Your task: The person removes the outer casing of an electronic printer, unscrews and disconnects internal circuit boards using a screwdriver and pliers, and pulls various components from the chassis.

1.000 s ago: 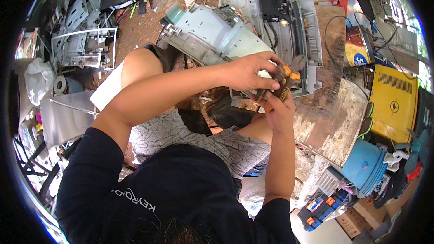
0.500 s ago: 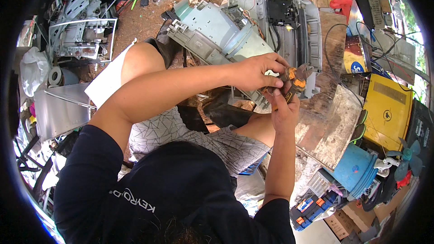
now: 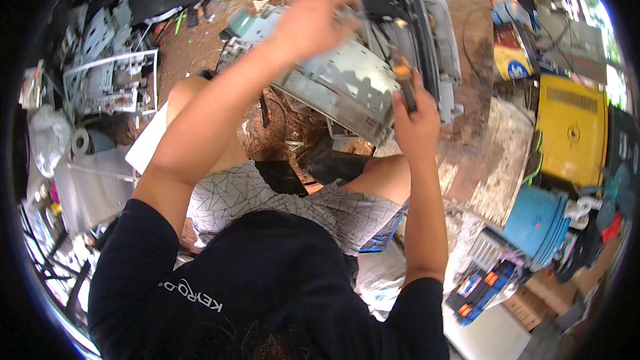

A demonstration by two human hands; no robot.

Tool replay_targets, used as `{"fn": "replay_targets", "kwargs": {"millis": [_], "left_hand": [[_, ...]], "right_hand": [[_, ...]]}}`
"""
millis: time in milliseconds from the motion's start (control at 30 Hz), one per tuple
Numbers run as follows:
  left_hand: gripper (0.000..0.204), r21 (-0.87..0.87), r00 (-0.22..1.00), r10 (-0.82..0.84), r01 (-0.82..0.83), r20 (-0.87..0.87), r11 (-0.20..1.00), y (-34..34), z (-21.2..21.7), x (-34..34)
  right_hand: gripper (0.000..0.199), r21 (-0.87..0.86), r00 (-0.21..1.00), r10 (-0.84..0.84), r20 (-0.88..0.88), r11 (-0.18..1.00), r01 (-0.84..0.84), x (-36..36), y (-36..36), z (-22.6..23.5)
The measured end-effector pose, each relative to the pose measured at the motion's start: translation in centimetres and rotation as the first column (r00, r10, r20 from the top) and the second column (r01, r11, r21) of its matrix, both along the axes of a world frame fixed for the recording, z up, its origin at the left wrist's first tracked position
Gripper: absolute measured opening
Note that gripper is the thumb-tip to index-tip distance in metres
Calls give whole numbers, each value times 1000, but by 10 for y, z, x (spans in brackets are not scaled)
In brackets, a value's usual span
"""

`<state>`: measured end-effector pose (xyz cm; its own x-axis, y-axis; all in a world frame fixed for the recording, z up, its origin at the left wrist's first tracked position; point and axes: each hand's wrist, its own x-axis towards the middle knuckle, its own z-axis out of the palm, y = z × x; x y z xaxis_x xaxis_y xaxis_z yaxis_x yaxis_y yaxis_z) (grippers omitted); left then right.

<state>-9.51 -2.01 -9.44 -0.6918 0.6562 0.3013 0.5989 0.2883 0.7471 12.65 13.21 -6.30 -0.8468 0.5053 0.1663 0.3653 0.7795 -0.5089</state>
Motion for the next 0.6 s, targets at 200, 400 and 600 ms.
{"fn": "replay_targets", "kwargs": {"millis": [200, 400, 600], "left_hand": [[47, -117, 899, -299, 275, -320, 954, -7, -39, -41], [42, -140, 912, -382, 363, -149, 921, 0, -51, -32], [26, -6, 980, -156, 157, -127, 988, 2, -61, -9]], "right_hand": [[54, 527, 988, 55, 141, 841, -122, -32, 1, -12], [52, 556, 985, 2, 173, 825, -99, -38, 2, -33], [47, 548, 978, -40, 203, 833, -80, -49, 3, -52]]}}
